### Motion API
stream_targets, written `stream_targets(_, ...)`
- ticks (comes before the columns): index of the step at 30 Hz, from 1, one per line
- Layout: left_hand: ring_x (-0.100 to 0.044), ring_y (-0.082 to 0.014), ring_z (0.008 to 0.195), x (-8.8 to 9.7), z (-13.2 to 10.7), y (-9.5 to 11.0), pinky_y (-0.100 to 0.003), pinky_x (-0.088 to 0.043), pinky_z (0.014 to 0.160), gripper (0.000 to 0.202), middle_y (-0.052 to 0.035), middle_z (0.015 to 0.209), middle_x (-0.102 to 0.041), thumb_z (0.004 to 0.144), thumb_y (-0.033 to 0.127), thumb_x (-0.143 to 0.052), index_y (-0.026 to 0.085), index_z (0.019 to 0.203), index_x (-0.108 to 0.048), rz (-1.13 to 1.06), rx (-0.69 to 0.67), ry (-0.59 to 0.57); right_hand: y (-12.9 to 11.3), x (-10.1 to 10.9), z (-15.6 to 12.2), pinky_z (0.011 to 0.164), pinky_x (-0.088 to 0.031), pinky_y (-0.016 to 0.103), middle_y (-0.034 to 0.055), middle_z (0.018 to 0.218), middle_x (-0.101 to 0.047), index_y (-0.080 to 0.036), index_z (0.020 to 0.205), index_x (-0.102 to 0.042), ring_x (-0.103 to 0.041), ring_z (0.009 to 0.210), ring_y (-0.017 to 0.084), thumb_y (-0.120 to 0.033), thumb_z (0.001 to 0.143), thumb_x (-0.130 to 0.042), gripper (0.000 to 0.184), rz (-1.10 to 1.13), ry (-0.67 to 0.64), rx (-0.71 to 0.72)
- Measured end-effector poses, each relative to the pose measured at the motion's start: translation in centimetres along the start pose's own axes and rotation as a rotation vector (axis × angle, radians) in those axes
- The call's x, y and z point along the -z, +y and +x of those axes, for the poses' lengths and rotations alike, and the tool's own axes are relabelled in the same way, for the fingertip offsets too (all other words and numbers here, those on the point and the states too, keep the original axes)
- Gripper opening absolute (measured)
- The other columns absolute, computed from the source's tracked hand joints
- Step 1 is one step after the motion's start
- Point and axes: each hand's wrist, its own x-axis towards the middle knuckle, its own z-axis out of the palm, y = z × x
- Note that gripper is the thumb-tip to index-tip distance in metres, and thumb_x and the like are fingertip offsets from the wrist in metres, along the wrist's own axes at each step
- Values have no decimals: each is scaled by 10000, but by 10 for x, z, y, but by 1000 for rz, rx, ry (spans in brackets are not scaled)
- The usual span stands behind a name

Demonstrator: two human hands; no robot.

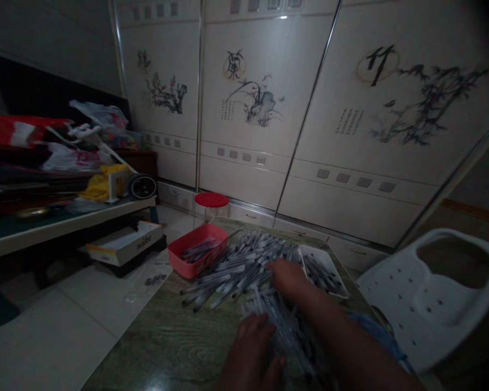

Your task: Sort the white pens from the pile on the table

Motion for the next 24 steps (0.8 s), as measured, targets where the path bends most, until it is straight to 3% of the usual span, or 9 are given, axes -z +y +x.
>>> stream_targets(7, -362, -507, 1534, 2, 2, 6, -722, -318, 1219, 658, -262, 1603, -504, 762, 223, -745, 137, 1412, -693, 28, 68, -92, -21, -10, 11, 944, -608, 479, 97, 1345, -677, -199, 1323, -653, -701, 1122, 259, -366, 1017, -690, 351, 69, -7, 70)
stream_targets(14, -441, -457, 1508, -4, -1, -1, -681, -359, 1217, 623, -215, 1574, -563, 769, 231, -755, 220, 1390, -714, -30, 19, 6, -7, 1, -4, 937, -604, 480, 87, 1291, -697, -184, 1279, -670, -706, 1094, 252, -370, 1013, -695, 325, 314, 183, 46)
stream_targets(18, -468, -430, 1498, -7, -1, -2, -653, -386, 1215, 576, -211, 1565, -576, 837, 257, -709, 206, 1411, -698, -15, 15, 32, 6, 11, -31, 918, -552, 406, 59, 1067, -745, -188, 1128, -684, -702, 991, 230, -281, 1025, -577, 175, 589, 403, -35)
stream_targets(22, -512, -409, 1468, -2, -1, 2, -637, -405, 1207, 484, -195, 1529, -621, 894, 298, -673, 216, 1368, -725, -46, 20, 114, 9, 2, -79, 763, -553, 338, 54, 887, -759, -186, 1096, -636, -718, 831, 231, -440, 989, -513, 302, 958, 569, -202)
stream_targets(24, -534, -406, 1447, 3, -1, 6, -638, -406, 1202, 468, -204, 1509, -636, 914, 312, -649, 199, 1362, -725, -71, 40, 135, 5, -12, -107, 600, -545, 324, 81, 887, -788, -167, 1161, -595, -729, 714, 236, -505, 988, -478, 398, 1141, 579, -291)
